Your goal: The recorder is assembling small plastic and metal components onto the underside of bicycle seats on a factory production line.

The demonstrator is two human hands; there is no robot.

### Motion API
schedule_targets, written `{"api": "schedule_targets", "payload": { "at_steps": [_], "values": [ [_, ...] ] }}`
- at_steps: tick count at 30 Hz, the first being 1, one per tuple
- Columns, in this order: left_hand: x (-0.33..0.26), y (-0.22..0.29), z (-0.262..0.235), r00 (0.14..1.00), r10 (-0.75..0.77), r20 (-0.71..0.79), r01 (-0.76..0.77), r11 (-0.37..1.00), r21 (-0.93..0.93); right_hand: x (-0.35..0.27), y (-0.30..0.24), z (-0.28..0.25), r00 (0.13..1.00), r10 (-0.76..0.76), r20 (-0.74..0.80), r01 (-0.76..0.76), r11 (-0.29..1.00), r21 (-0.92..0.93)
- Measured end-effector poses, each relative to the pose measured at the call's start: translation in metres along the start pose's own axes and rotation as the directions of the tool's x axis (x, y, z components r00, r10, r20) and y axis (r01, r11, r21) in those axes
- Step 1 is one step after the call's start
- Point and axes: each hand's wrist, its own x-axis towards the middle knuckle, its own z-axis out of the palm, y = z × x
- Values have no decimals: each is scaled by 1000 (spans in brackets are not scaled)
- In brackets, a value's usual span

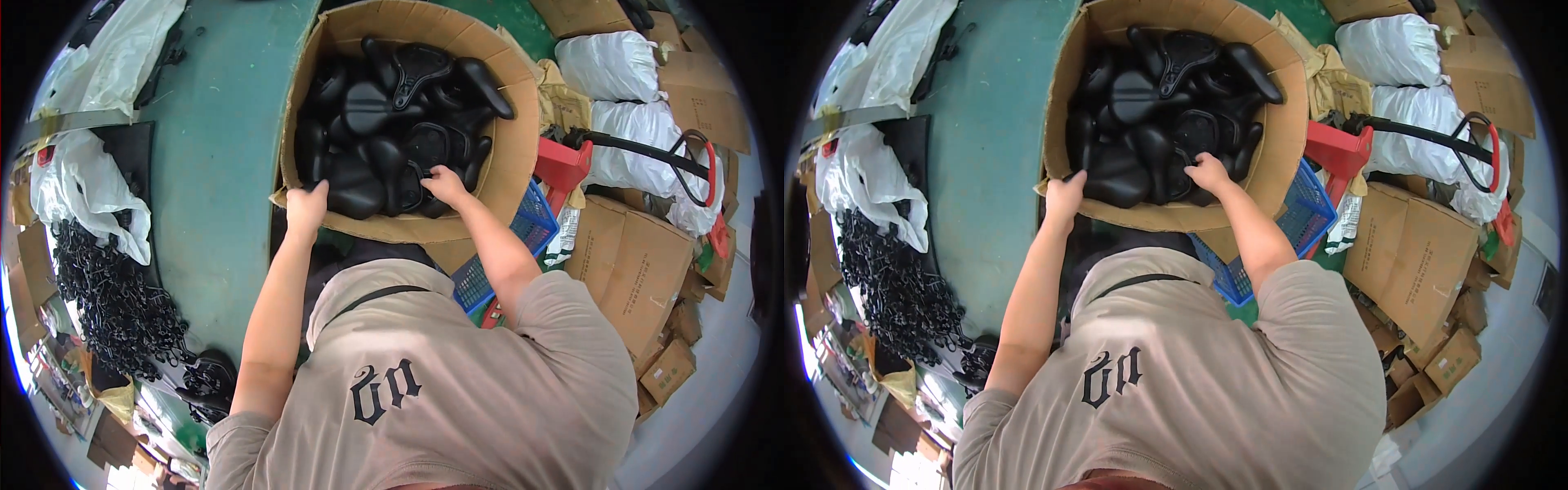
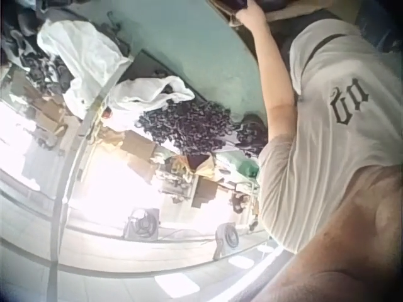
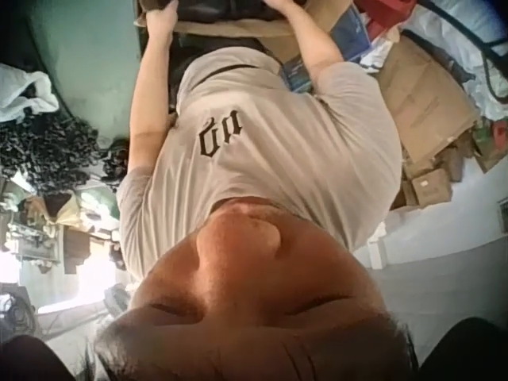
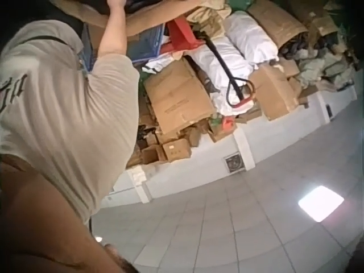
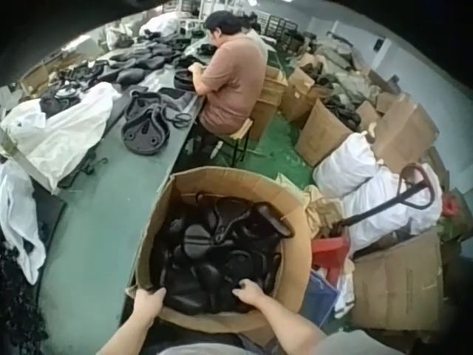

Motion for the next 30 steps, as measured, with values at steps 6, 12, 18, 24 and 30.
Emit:
{"api": "schedule_targets", "payload": {
  "at_steps": [6, 12, 18, 24, 30],
  "values": [
    [1, 76, 42, 941, -323, -99, 326, 945, 24, 65, -24, 17, 980, 89, 181, -38, 963, -267],
    [-5, 2, 87, 892, -448, 61, 337, 568, -751, 107, -7, 39, 951, 226, 209, -143, 926, -349],
    [38, -5, 123, 785, -580, -219, 189, 560, -807, 124, 9, 50, 968, 146, 205, -72, 942, -328],
    [40, 8, 126, 875, -337, -347, 42, 768, -639, 111, 18, 34, 943, 88, 320, -98, 995, 15],
    [22, 23, 84, 948, -12, -319, -174, 818, -548, 59, -6, -14, 929, -5, 370, -137, 924, 356]
  ]
}}
